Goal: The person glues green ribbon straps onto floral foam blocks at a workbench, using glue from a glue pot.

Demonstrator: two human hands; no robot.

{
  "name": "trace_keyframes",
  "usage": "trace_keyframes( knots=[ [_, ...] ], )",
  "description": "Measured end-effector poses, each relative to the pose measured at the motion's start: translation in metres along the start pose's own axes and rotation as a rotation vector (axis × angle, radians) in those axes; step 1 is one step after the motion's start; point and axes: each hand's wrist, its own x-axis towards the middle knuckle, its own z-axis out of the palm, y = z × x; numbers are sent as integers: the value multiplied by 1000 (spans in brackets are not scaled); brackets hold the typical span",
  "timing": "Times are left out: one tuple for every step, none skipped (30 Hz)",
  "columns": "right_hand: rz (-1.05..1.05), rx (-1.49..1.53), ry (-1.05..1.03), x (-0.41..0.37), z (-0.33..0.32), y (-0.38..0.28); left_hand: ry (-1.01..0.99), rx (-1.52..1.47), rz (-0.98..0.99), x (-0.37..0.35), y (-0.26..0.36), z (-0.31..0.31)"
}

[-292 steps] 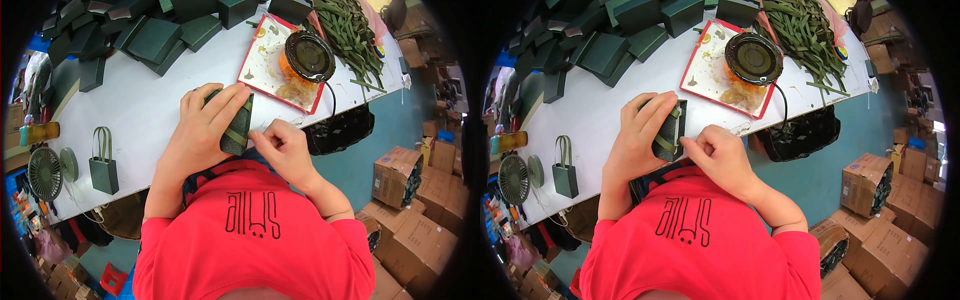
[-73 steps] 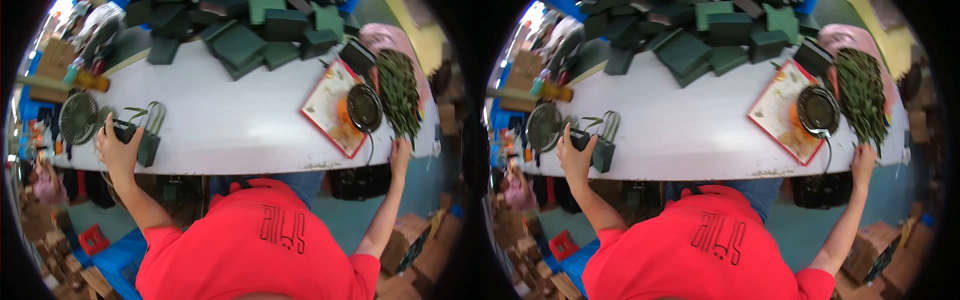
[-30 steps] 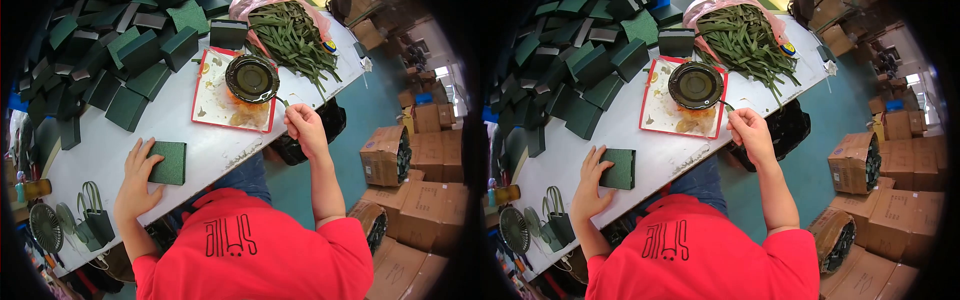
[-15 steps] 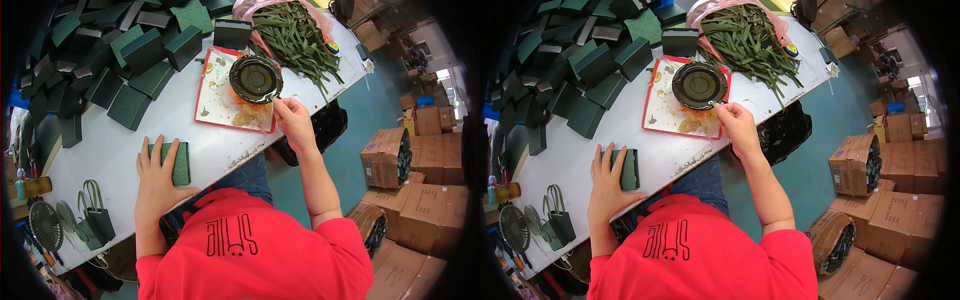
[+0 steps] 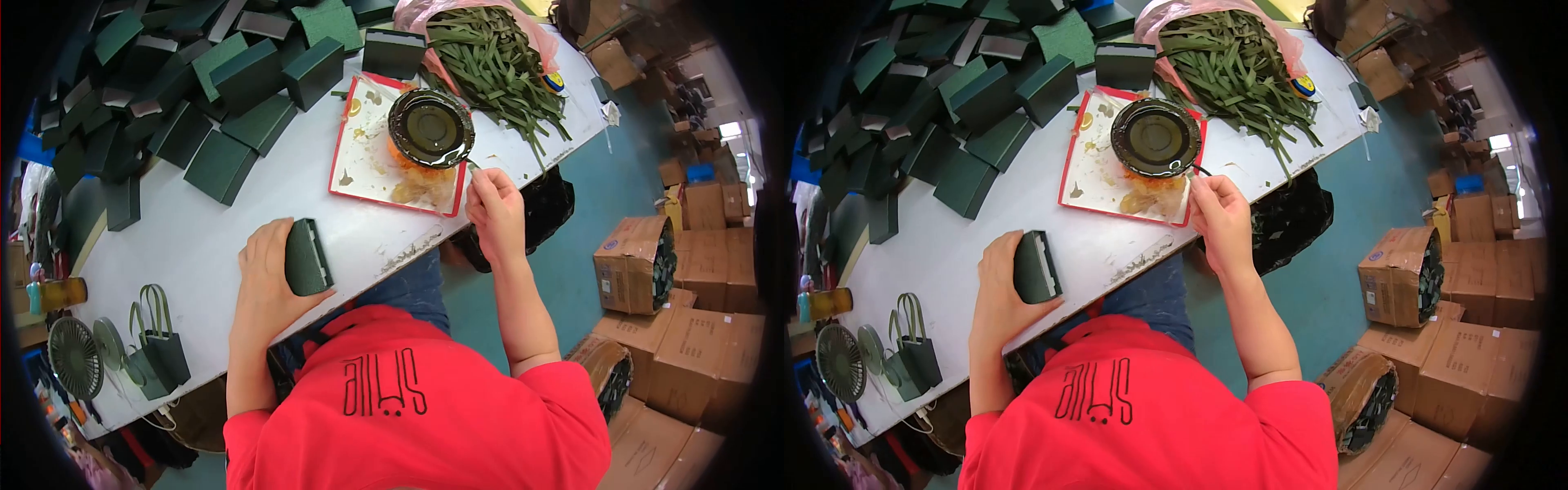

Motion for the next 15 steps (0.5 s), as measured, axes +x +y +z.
trace_keyframes(
  knots=[
    [-19,-8,-26,-5,1,-1,7,-96,5,2,1,-2],
    [-18,-5,-66,-10,4,-1,18,-189,8,5,1,-4],
    [-13,0,-107,-16,8,-2,11,-218,40,8,3,-6],
    [-5,6,-149,-23,11,-1,-6,-241,84,11,6,-9],
    [53,31,-238,-29,12,-1,-23,-264,125,15,8,-11],
    [115,-29,-310,-37,19,-1,-41,-287,168,18,10,-12],
    [171,-90,-379,-47,26,-4,-48,-305,205,20,11,-12],
    [221,-153,-447,-54,33,-6,-46,-319,227,21,12,-11],
    [286,-175,-510,-59,39,-7,-44,-336,254,22,13,-10],
    [349,-199,-568,-63,45,-6,-42,-355,285,23,14,-9],
    [382,-173,-598,-66,48,0,-44,-356,302,24,14,-8],
    [401,-188,-606,-67,53,1,-45,-353,312,25,15,-8],
    [422,-203,-614,-67,58,0,-48,-352,322,25,16,-9],
    [444,-217,-622,-67,61,0,-51,-350,331,26,16,-9],
    [474,-259,-636,-66,59,1,-46,-351,337,26,16,-9]
  ],
)
